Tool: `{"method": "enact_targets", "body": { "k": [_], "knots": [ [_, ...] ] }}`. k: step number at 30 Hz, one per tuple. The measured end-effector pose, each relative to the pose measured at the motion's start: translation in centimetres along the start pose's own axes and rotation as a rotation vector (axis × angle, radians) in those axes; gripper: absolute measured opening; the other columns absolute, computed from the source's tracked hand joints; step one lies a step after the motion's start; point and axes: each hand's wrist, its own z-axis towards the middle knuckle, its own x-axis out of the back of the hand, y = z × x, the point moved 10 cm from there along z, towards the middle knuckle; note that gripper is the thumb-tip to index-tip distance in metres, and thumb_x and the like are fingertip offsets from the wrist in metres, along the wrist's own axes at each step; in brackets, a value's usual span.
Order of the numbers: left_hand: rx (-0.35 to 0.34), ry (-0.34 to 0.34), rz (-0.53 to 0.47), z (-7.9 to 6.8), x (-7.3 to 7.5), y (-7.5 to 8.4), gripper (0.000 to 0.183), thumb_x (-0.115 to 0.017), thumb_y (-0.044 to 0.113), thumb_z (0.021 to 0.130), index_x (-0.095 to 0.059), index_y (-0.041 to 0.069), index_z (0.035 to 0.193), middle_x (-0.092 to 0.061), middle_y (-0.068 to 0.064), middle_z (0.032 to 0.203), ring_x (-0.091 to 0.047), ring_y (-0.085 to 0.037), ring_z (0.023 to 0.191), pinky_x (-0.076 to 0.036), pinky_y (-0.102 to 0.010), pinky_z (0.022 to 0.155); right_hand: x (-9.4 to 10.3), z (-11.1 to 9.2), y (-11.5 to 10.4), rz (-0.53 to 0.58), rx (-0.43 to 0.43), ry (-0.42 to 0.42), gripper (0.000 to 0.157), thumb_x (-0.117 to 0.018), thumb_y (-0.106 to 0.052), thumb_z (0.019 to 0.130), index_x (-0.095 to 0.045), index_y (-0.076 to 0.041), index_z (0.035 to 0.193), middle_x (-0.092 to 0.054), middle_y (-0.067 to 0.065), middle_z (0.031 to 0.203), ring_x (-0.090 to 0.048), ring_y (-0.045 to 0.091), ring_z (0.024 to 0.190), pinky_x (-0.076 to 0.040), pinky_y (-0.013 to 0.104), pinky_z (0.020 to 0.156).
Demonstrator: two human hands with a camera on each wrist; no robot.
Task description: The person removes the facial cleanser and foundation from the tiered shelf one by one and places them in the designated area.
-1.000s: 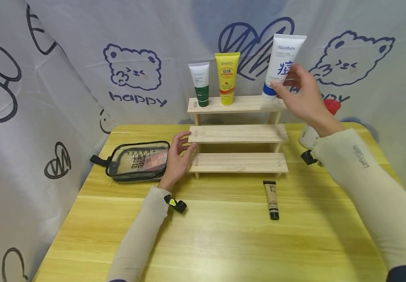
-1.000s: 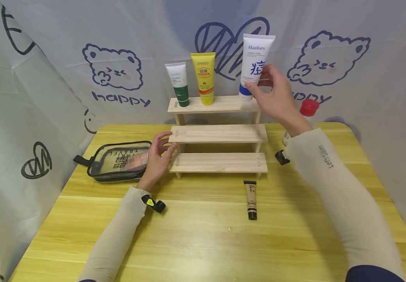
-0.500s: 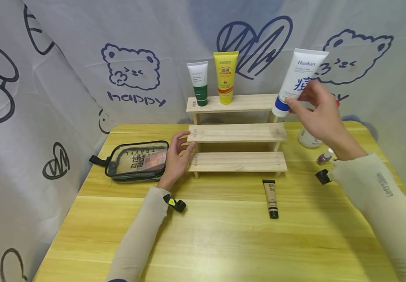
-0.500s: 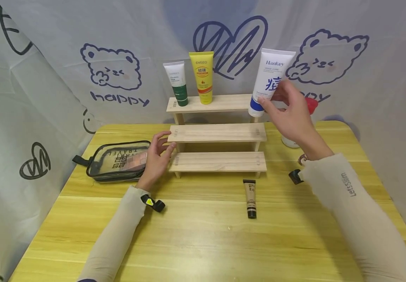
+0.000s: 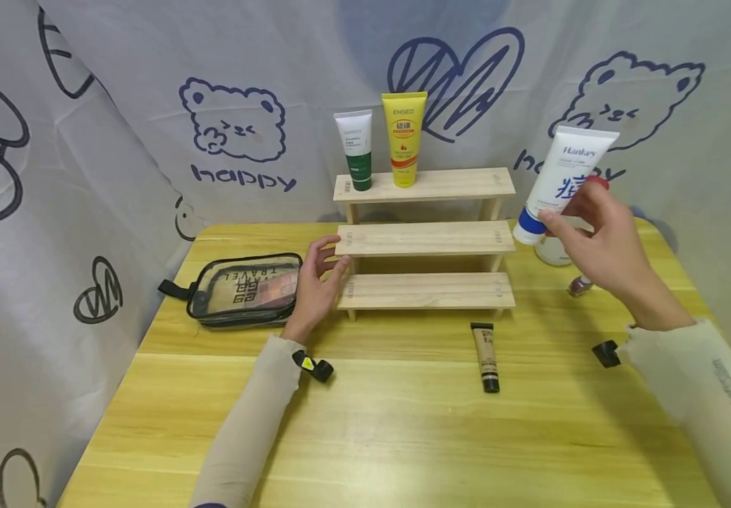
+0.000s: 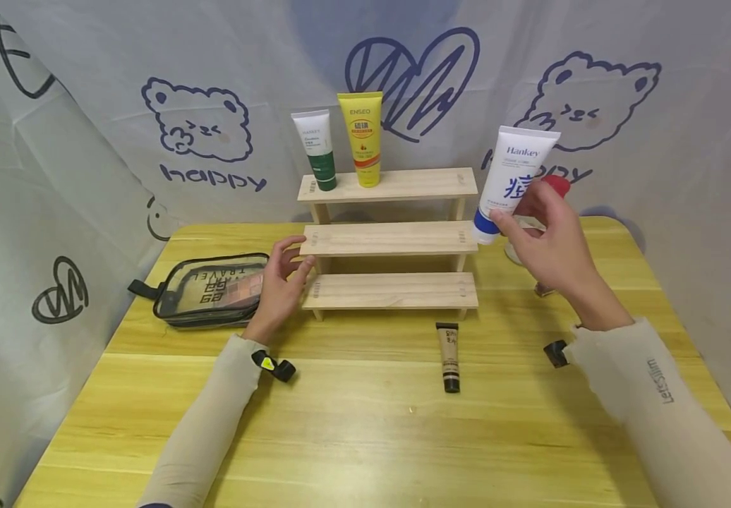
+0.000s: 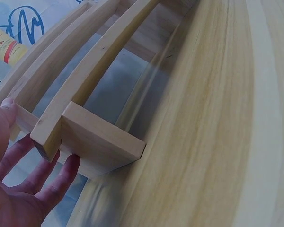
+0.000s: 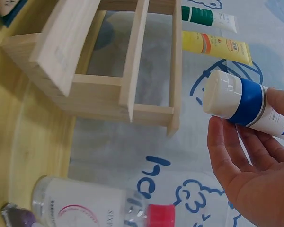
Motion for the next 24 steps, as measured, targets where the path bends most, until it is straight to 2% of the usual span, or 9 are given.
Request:
{"method": "enact_targets", "body": {
  "k": [4,9,12,16,18,24],
  "knots": [
    [0.001,-0.001,-0.002,-0.1,0.0,0.0,0.045,-0.068,0.011,0.11,-0.054,0.01,0.153,-0.066,-0.024,0.145,-0.069,-0.039,0.125,-0.056,-0.058,0.111,0.0,-1.0,1.3,-0.051,-0.075,-0.025,0.06,-0.066,-0.033,0.111,-0.045,-0.011,0.163,-0.06,0.014,0.149,-0.057,-0.003,0.117,-0.049,-0.002,0.088],
    [0.003,-0.003,0.001,0.0,0.0,-0.2,0.045,-0.067,0.012,0.11,-0.054,0.012,0.153,-0.066,-0.022,0.148,-0.069,-0.038,0.127,-0.056,-0.058,0.111,-0.1,-2.0,2.7,-0.069,-0.119,-0.043,0.064,-0.065,-0.036,0.111,-0.043,-0.01,0.165,-0.057,0.019,0.154,-0.055,-0.003,0.117,-0.047,-0.003,0.088],
    [-0.001,-0.005,0.005,0.1,0.0,-0.2,0.045,-0.067,0.012,0.11,-0.054,0.011,0.153,-0.067,-0.022,0.146,-0.069,-0.039,0.127,-0.056,-0.058,0.112,-0.1,-2.6,3.2,-0.061,-0.11,-0.04,0.062,-0.066,-0.033,0.111,-0.045,-0.009,0.163,-0.06,0.011,0.148,-0.057,-0.005,0.114,-0.049,-0.002,0.087],
    [-0.008,-0.002,0.009,0.1,0.0,0.0,0.045,-0.067,0.012,0.11,-0.054,0.011,0.153,-0.067,-0.022,0.145,-0.069,-0.04,0.127,-0.056,-0.058,0.112,-0.3,-3.5,3.4,-0.028,-0.067,-0.034,0.053,-0.069,-0.021,0.11,-0.051,-0.006,0.157,-0.063,-0.012,0.133,-0.062,-0.005,0.11,-0.056,0.006,0.078],
    [-0.013,0.0,0.008,0.1,0.1,0.0,0.044,-0.067,0.011,0.11,-0.054,0.01,0.152,-0.067,-0.023,0.145,-0.069,-0.04,0.126,-0.056,-0.058,0.112,-0.5,-4.0,3.7,-0.022,-0.064,-0.04,0.051,-0.069,-0.019,0.11,-0.052,-0.005,0.155,-0.062,-0.015,0.13,-0.063,-0.006,0.109,-0.058,0.008,0.077],
    [-0.019,-0.002,0.006,0.1,0.0,-0.1,0.044,-0.067,0.011,0.11,-0.054,0.01,0.152,-0.067,-0.024,0.145,-0.07,-0.039,0.125,-0.057,-0.057,0.11,-1.4,-5.5,5.9,-0.076,-0.159,-0.091,0.058,-0.066,-0.031,0.112,-0.048,-0.004,0.159,-0.063,0.02,0.146,-0.055,-0.009,0.109,-0.051,0.002,0.083]
  ]
}}
